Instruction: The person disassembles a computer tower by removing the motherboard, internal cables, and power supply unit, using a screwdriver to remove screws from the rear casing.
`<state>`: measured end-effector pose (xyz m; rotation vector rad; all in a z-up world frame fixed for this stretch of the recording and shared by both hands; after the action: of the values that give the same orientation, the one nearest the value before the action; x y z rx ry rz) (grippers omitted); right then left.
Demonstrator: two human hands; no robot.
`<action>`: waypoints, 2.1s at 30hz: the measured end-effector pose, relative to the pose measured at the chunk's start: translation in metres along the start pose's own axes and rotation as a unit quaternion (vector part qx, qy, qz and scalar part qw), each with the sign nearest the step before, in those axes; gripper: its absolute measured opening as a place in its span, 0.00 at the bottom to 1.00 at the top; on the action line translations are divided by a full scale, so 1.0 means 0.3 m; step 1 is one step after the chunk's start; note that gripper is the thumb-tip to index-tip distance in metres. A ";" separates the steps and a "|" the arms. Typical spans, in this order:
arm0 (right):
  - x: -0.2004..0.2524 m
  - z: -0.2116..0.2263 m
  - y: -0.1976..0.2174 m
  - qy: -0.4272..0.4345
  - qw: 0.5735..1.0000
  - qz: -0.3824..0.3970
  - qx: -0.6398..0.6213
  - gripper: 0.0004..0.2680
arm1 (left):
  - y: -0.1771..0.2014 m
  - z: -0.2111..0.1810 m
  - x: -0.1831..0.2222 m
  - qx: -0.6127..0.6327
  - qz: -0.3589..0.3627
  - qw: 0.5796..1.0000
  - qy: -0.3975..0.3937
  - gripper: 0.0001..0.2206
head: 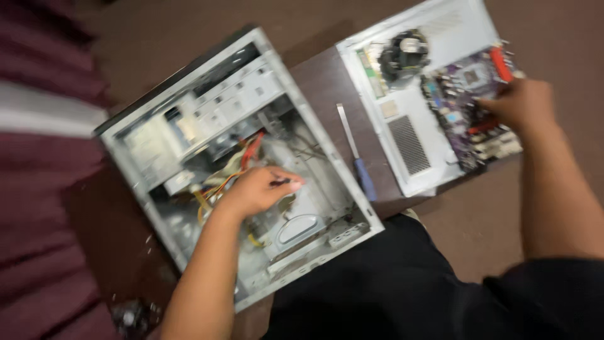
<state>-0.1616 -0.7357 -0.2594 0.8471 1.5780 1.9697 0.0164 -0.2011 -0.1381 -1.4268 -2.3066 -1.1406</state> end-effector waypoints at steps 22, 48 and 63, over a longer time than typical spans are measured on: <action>0.676 1.351 0.609 0.485 0.852 -0.085 -0.177 0.10 | 0.339 0.092 0.159 0.045 -0.187 0.979 -0.070 0.18; 0.646 0.934 -0.142 0.141 0.972 0.121 -0.142 0.12 | 0.358 -0.053 0.221 0.004 -0.339 0.924 -0.180 0.07; 0.516 1.391 0.843 0.342 0.911 0.018 -0.231 0.13 | 0.400 0.084 0.180 0.038 -0.327 0.941 -0.075 0.11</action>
<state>0.0338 -0.4003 0.0744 -0.0275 1.3002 2.6883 0.0936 -0.1185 -0.0661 -0.7385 -3.0135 -1.0860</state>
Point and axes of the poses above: each hand's wrist, its own x-axis away from the middle knuckle, its own y-axis out of the back of the hand, z = x × y, the point moved 10 cm from there along -x, towards the middle knuckle, and after that the axes turned 5 degrees about -z, right-handed, at the moved point
